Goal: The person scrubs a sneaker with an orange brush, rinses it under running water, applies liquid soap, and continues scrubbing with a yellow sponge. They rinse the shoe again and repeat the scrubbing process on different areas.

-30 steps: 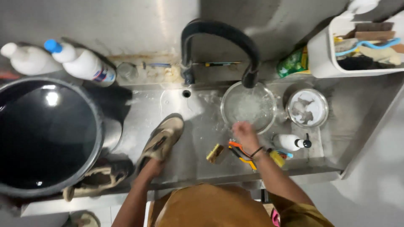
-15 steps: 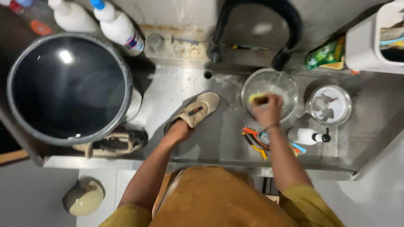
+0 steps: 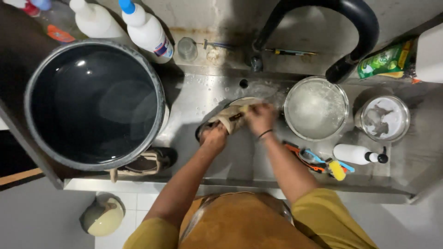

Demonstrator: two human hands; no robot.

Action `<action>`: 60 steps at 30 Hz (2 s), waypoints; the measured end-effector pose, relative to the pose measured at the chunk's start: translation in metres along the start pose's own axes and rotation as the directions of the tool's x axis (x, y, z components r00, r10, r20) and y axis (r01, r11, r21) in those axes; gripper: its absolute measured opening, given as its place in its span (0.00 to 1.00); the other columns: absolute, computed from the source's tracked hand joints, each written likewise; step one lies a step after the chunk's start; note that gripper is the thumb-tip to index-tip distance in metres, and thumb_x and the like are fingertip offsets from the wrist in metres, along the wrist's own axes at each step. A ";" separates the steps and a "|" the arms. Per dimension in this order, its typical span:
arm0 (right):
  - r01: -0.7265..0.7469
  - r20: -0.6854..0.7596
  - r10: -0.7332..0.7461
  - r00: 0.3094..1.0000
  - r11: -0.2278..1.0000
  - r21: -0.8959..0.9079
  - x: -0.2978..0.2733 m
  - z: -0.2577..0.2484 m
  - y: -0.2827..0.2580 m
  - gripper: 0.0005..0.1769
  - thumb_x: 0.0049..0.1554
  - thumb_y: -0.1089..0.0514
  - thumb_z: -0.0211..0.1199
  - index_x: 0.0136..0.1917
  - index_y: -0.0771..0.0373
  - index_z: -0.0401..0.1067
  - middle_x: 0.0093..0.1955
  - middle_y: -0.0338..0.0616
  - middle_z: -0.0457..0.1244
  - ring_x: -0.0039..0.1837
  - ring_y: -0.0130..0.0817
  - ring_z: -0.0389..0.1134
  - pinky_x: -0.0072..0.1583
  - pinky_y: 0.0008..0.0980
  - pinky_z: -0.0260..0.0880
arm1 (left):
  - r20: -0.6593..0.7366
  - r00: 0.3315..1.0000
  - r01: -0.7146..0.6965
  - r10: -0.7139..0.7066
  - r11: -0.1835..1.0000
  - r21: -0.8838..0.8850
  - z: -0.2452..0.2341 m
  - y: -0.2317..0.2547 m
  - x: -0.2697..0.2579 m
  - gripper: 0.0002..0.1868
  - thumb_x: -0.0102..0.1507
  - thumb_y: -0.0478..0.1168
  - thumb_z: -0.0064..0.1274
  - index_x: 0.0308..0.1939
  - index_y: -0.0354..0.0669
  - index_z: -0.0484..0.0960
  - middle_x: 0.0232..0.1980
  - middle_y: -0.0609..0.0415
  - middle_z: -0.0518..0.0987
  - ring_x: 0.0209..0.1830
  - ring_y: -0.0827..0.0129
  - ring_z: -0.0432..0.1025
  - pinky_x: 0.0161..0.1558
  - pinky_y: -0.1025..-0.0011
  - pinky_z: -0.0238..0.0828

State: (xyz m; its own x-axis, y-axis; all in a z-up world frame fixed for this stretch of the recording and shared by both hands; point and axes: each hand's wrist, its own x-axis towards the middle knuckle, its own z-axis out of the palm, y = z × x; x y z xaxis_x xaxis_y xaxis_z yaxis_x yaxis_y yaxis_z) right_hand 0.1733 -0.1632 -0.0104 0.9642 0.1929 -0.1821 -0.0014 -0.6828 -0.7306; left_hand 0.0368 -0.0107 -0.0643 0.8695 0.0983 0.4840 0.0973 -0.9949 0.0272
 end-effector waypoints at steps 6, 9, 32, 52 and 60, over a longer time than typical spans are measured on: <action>-0.165 -0.209 0.162 0.964 0.986 0.000 0.023 -0.003 -0.016 0.28 0.41 0.50 0.80 0.52 0.59 0.73 0.54 0.52 0.65 0.59 0.48 0.70 0.58 0.41 0.75 | 0.825 0.555 0.522 -0.107 0.817 -0.245 -0.032 -0.018 0.051 0.32 0.62 0.64 0.40 0.66 0.58 0.75 0.67 0.57 0.76 0.67 0.56 0.71 0.62 0.59 0.70; 0.289 0.048 -0.287 0.957 0.957 -0.020 -0.062 0.036 -0.053 0.38 0.39 0.45 0.82 0.60 0.62 0.77 0.70 0.73 0.56 0.70 0.69 0.61 0.71 0.50 0.66 | 0.663 0.749 0.322 -0.022 0.886 -0.335 0.022 -0.027 0.004 0.22 0.63 0.51 0.44 0.59 0.52 0.76 0.63 0.55 0.76 0.60 0.60 0.71 0.56 0.62 0.69; 0.122 -0.205 -0.156 0.966 0.978 -0.166 -0.054 0.030 -0.017 0.07 0.44 0.59 0.69 0.35 0.63 0.75 0.38 0.55 0.66 0.46 0.55 0.71 0.51 0.46 0.74 | 0.233 0.903 0.051 0.360 0.450 -0.892 0.071 -0.062 -0.023 0.25 0.75 0.48 0.34 0.71 0.39 0.66 0.74 0.46 0.65 0.75 0.55 0.58 0.73 0.59 0.52; 0.041 -0.215 -0.066 0.974 0.992 -0.118 -0.046 0.019 -0.024 0.23 0.46 0.50 0.76 0.49 0.64 0.75 0.52 0.57 0.64 0.56 0.57 0.71 0.61 0.45 0.72 | 0.910 0.406 0.710 -0.081 0.655 -0.259 0.004 -0.024 0.056 0.19 0.64 0.62 0.47 0.42 0.53 0.72 0.42 0.54 0.78 0.47 0.55 0.76 0.53 0.51 0.69; -0.103 -0.321 0.081 0.944 0.993 -0.050 -0.028 0.004 0.075 0.32 0.43 0.45 0.81 0.58 0.57 0.79 0.57 0.52 0.62 0.60 0.49 0.68 0.60 0.36 0.72 | 0.979 0.067 0.971 -0.193 -0.213 -0.108 0.021 -0.020 0.056 0.41 0.62 0.64 0.57 0.61 0.33 0.65 0.59 0.33 0.72 0.61 0.43 0.70 0.58 0.37 0.64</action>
State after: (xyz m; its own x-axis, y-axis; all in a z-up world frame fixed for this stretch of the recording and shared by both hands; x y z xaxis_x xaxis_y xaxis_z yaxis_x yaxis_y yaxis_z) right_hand 0.1449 -0.2172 -0.0631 0.9948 -0.0997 -0.0201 -0.0871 -0.7332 -0.6744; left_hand 0.0936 0.0148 -0.0558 0.5133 0.2216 -0.8291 0.7710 0.3052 0.5590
